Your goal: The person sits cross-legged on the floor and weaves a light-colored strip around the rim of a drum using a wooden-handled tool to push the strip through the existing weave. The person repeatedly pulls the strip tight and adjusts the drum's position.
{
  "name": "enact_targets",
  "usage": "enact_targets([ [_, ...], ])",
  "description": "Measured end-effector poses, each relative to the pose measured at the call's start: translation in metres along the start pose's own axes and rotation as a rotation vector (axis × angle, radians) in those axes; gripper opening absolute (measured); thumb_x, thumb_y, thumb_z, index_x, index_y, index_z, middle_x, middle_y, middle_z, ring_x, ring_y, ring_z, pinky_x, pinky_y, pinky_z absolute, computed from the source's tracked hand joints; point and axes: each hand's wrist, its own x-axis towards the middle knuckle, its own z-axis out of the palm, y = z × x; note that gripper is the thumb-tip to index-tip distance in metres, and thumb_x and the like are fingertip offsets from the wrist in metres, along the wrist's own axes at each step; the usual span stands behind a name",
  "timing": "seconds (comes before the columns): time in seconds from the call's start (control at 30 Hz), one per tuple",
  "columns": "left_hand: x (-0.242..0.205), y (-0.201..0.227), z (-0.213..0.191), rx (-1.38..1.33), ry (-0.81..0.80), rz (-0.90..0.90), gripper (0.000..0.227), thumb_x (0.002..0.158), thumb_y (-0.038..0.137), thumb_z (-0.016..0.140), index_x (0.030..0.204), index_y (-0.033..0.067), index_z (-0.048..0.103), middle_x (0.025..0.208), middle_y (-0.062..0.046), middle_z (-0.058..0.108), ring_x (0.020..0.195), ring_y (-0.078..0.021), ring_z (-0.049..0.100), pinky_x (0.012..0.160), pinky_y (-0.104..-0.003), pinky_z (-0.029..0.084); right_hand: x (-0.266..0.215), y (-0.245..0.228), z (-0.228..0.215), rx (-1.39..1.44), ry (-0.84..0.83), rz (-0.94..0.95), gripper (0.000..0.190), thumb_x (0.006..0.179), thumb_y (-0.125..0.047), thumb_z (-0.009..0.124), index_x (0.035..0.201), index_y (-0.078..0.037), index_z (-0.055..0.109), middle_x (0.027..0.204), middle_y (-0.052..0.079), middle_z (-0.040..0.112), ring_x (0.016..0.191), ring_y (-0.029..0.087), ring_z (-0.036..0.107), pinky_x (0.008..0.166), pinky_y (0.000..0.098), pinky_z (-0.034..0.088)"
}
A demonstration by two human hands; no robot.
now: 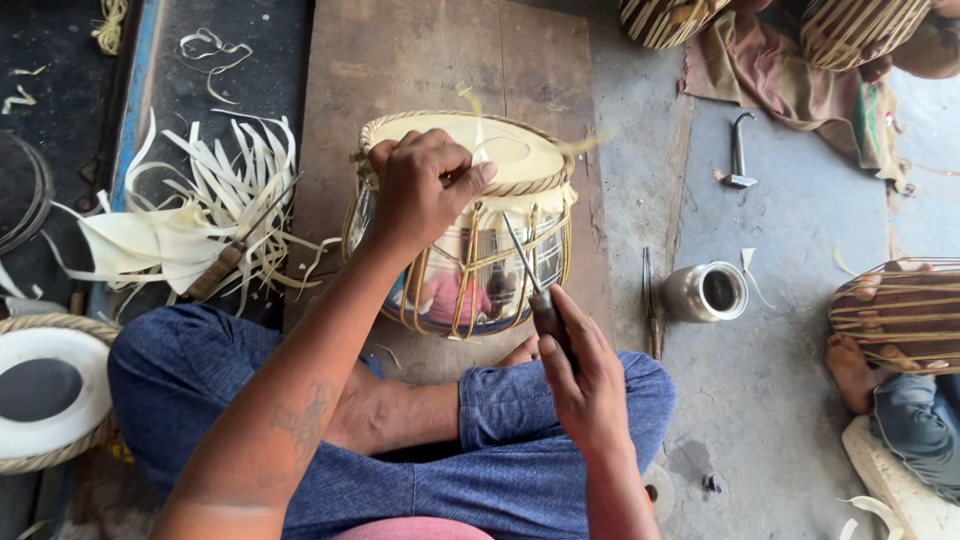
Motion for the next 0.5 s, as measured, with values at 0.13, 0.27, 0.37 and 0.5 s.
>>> enact_targets([
  [0.13,-0.003,0.001,0.0,-0.023,-0.019,-0.009,0.03,0.096,0.037,0.074,0.084,0.0094,0.077,0.087,-0.002,0.07,0.087,-0.0222,0.063,0.09,-0.044,0.033,0.016,-0.003,0.007,-0.176,0.015,-0.269,0.049,0.1,-0.013,0.063,0.148,-0.004,0.054,0.116,0.011,0.068,0.099,0.015,0.066,0.084,0.0284,0.053],
  [0.27,-0.008,0.0,0.003,-0.031,0.026,0.047,0.027,0.096,0.036,0.074,0.087,0.0101,0.076,0.096,-0.003,0.069,0.095,-0.0248,0.061,0.091,-0.043,0.034,0.017,0.001,0.011,-0.079,-0.011,-0.089,0.049,0.1,-0.019,0.062,0.147,-0.009,0.053,0.114,0.007,0.071,0.078,0.011,0.064,0.068,0.0245,0.054],
  [0.37,-0.01,0.001,0.001,-0.043,0.06,0.077,0.024,0.098,0.033,0.073,0.09,0.0102,0.074,0.1,-0.002,0.07,0.098,-0.0253,0.061,0.093,-0.043,0.034,0.017,0.006,0.015,0.087,-0.057,0.186,0.054,0.1,-0.024,0.059,0.153,-0.014,0.052,0.085,0.007,0.065,0.062,0.008,0.055,0.056,0.0234,0.049],
  [0.5,-0.009,0.001,0.001,-0.054,0.039,0.049,0.021,0.098,0.03,0.072,0.089,0.0112,0.073,0.092,0.001,0.071,0.093,-0.0229,0.063,0.094,-0.043,0.035,0.021,0.009,0.017,0.345,-0.083,0.222,0.055,0.102,-0.027,0.054,0.154,-0.01,0.047,0.086,0.007,0.068,0.057,0.007,0.052,0.048,0.0219,0.043],
])
